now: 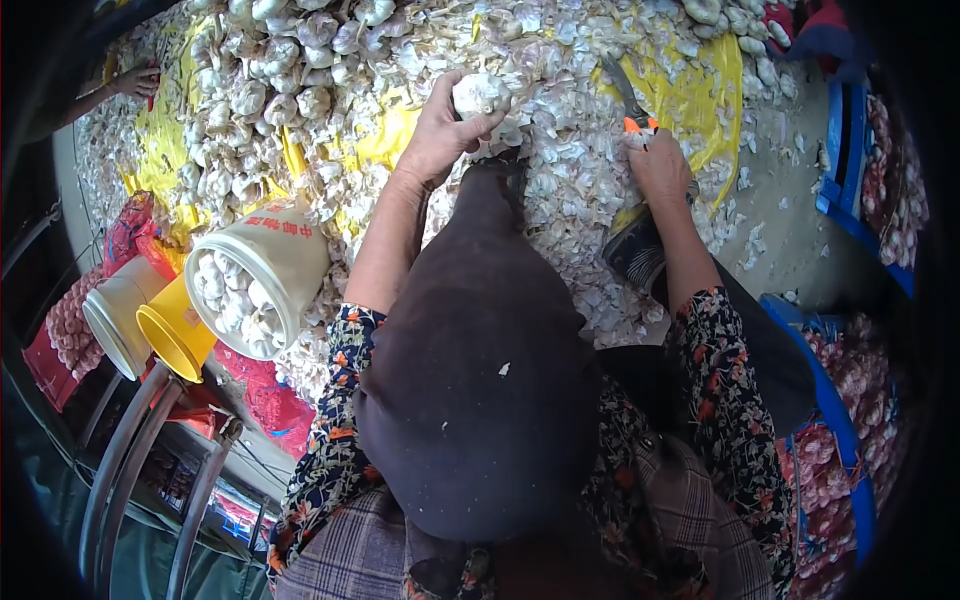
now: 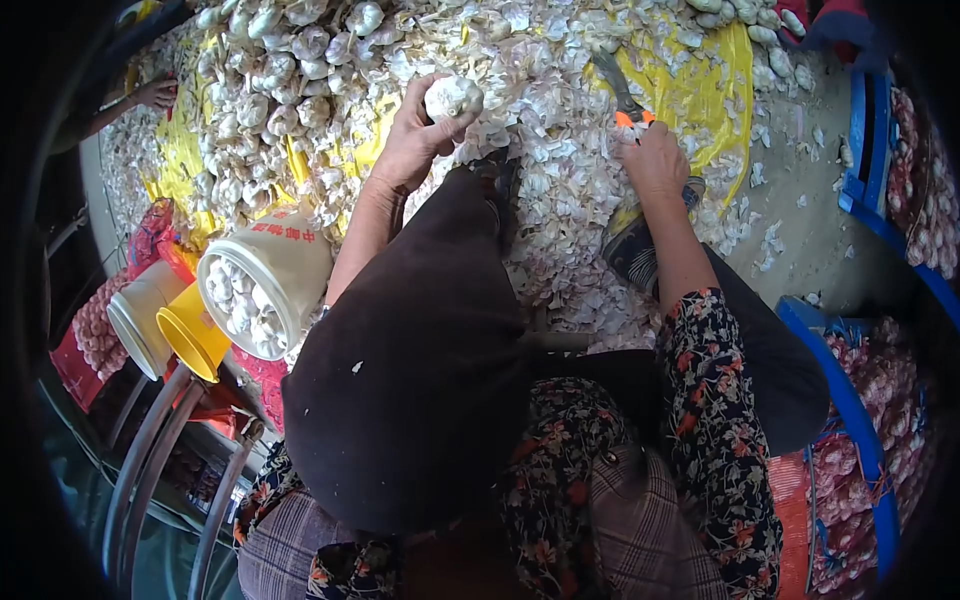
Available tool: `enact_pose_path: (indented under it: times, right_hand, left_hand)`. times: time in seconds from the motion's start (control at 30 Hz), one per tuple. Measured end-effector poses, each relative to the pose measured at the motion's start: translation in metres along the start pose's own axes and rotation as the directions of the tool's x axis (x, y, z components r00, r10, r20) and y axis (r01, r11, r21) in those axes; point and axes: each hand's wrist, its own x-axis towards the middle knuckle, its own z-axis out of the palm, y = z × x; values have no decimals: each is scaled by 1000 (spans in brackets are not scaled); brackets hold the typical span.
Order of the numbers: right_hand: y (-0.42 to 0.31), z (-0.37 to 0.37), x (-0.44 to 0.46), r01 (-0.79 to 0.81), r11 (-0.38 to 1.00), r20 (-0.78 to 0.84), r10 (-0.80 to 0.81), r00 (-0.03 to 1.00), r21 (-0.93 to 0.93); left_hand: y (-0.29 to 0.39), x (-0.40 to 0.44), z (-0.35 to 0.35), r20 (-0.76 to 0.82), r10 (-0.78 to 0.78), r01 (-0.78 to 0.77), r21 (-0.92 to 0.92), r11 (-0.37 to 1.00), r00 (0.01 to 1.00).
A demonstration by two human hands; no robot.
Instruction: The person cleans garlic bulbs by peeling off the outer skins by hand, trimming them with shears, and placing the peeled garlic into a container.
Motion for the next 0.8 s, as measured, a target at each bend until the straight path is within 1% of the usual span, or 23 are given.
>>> enact_pose_path:
  times: [0.03,0.07,0.1,0.13,0.17,0.2,0.23,0.27,0.33,0.37,0.4,0.43,0.47,0.5,0.53,0.57,0.6,0.63,0.67,0.7,0.73,0.77,0.8]
  right_hand:
    - [2,-1,8,15,993,-39,-20,999,-119]
    - [2,1,11,14,993,-37,-19,999,-116]
    - [-2,-1,13,81,977,-156,-113,981,-199]
    - [-6,-2,15,135,948,-262,-213,941,-289]
    - [-13,-1,19,265,951,-299,-303,905,-161]
    - [-31,-8,19,394,918,-347,-382,857,-39]
    - [-60,-31,7,388,823,-150,-359,921,416]
    - [-90,-50,-8,215,587,52,-405,913,781]
    - [-121,-38,-15,367,416,-61,-589,806,832]
    - [-129,-37,-19,367,415,-64,-587,807,832]
    - [-136,-40,-27,226,260,-41,-567,823,939]
    - [-143,-41,-35,74,89,-12,-553,833,993]
    - [-151,-41,-41,75,88,-13,-557,830,993]
    - [-155,-37,-47,93,63,-53,-472,880,994]
    - [-158,-35,-55,114,42,-90,-377,922,993]
    - [-162,-32,-60,183,100,-142,-323,936,978]
    - [-162,-30,-58,189,101,-147,-324,934,977]
    - [-161,-27,-55,176,199,-112,-295,949,964]
    - [-161,-23,-54,155,296,-76,-261,962,943]
    - [-163,-28,-53,90,325,-20,-212,977,941]
    - [-160,-28,-52,90,326,-20,-213,977,941]
    - [-155,-30,-50,178,411,-56,-292,955,894]
    - [-152,-35,-48,269,483,-83,-371,925,833]
  left_hand:
    - [2,-2,1,40,2,1,-81,997,999]
    - [4,-3,1,40,0,3,-79,997,999]
    - [6,-3,0,55,5,-2,-62,998,998]
    - [7,-3,0,70,9,-5,-48,999,998]
    - [9,-3,-2,71,6,-3,-50,999,997]
    - [11,-2,-4,126,1,1,-11,1000,992]
    - [12,-2,-4,178,-8,3,27,1000,984]
    - [14,-3,-3,180,-11,7,25,1000,984]
    - [20,-8,1,225,-35,4,140,990,974]
    - [23,-10,4,233,24,-56,131,990,972]
    - [22,-9,5,234,24,-56,134,989,972]
    - [20,-8,5,151,53,-59,37,998,987]
    - [18,-7,5,61,76,-72,-61,996,995]
    - [17,-9,12,6,138,-137,-81,987,990]
    - [16,-12,19,6,136,-135,-86,987,991]
    - [17,-12,26,-37,240,-240,11,971,970]
    - [19,-11,30,-70,346,-337,114,935,936]
    - [16,-7,26,-30,371,-348,281,894,928]
    - [14,-9,22,-33,369,-345,281,896,929]
    - [23,-12,22,58,407,-400,355,845,911]
    - [28,-14,21,154,437,-459,420,783,886]
    - [26,-15,20,153,365,-396,334,856,918]
    - [29,-19,19,153,369,-399,334,854,917]
